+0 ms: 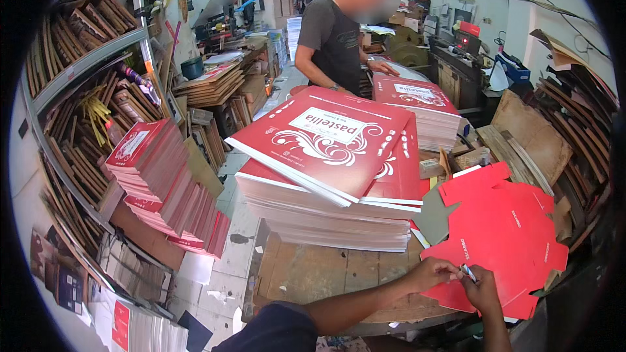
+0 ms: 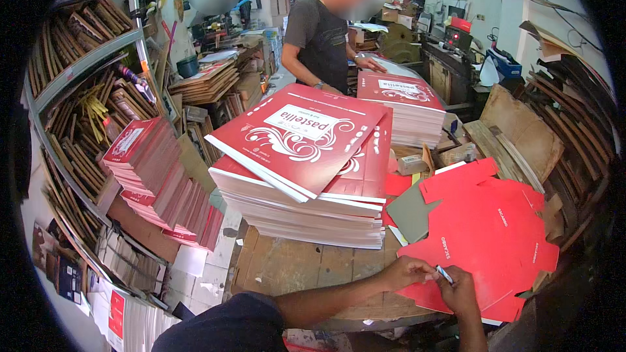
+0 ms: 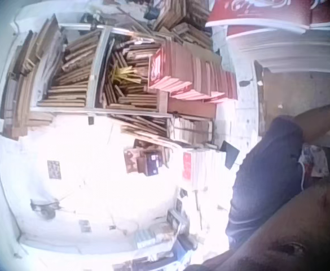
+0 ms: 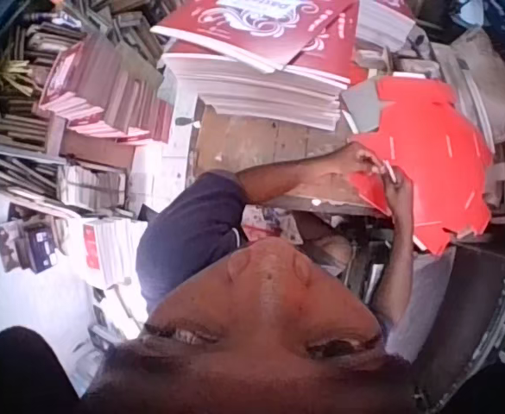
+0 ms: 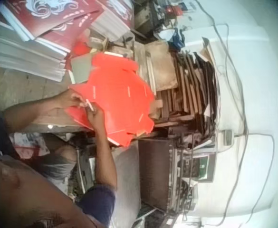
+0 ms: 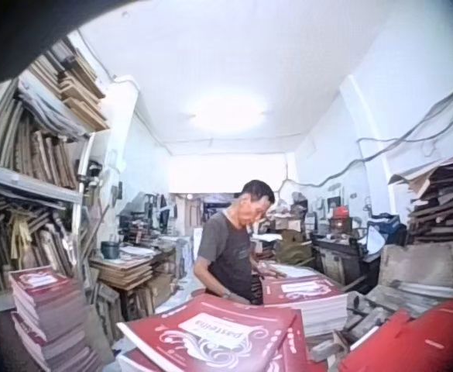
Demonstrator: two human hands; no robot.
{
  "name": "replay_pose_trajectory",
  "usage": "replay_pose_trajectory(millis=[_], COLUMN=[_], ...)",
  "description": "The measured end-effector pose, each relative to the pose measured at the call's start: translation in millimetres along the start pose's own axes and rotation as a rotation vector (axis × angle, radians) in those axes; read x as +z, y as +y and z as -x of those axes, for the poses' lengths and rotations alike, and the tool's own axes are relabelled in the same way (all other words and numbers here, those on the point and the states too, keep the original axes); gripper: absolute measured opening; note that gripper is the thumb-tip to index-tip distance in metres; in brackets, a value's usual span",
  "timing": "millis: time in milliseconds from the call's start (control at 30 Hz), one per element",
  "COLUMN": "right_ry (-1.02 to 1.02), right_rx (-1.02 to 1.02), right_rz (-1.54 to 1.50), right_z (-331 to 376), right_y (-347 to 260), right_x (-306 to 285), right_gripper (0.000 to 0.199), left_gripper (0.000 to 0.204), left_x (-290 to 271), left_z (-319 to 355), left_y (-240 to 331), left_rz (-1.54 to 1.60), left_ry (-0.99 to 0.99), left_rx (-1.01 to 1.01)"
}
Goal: The person attaches small adhesive paper pieces to cardboard cutouts and the workbench surface by hand using a pen.
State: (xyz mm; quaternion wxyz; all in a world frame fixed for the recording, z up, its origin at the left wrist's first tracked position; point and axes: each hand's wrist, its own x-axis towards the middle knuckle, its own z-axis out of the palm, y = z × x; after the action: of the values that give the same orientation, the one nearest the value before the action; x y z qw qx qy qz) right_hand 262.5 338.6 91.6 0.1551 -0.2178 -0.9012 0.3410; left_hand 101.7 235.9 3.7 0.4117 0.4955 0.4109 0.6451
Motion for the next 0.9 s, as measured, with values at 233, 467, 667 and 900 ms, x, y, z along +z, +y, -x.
replay_pose_trajectory(millis=[233, 467, 667, 900], right_ry=[0.077, 0.081, 0.215, 0.139], right_rx=[-0.152, -0.144, -0.153, -0.079], right_rz=[-0.016, 0.069, 0.079, 0.152], right_z=[-3.6, -3.1, -2.2, -3.8], right_y=[-2.5, -22.9, -15.8, -13.9], right_x=[3.2, 3.3, 9.5, 7.7], right_gripper=[0.010, 0.019, 0.016, 0.015], left_gripper=[0.018, 0.017, 0.020, 0.018], left_x=[-0.1, 0.7, 5.7, 1.7], left_z=[-3.3, -3.5, -9.2, -11.2], left_y=[-13.7, -20.5, -26.5, -31.5], left_rz=[0.088, 0.208, 0.383, 0.379], left_ry=[0.016, 0.056, 0.079, 0.009], left_rx=[-0.008, 0.039, 0.041, 0.009])
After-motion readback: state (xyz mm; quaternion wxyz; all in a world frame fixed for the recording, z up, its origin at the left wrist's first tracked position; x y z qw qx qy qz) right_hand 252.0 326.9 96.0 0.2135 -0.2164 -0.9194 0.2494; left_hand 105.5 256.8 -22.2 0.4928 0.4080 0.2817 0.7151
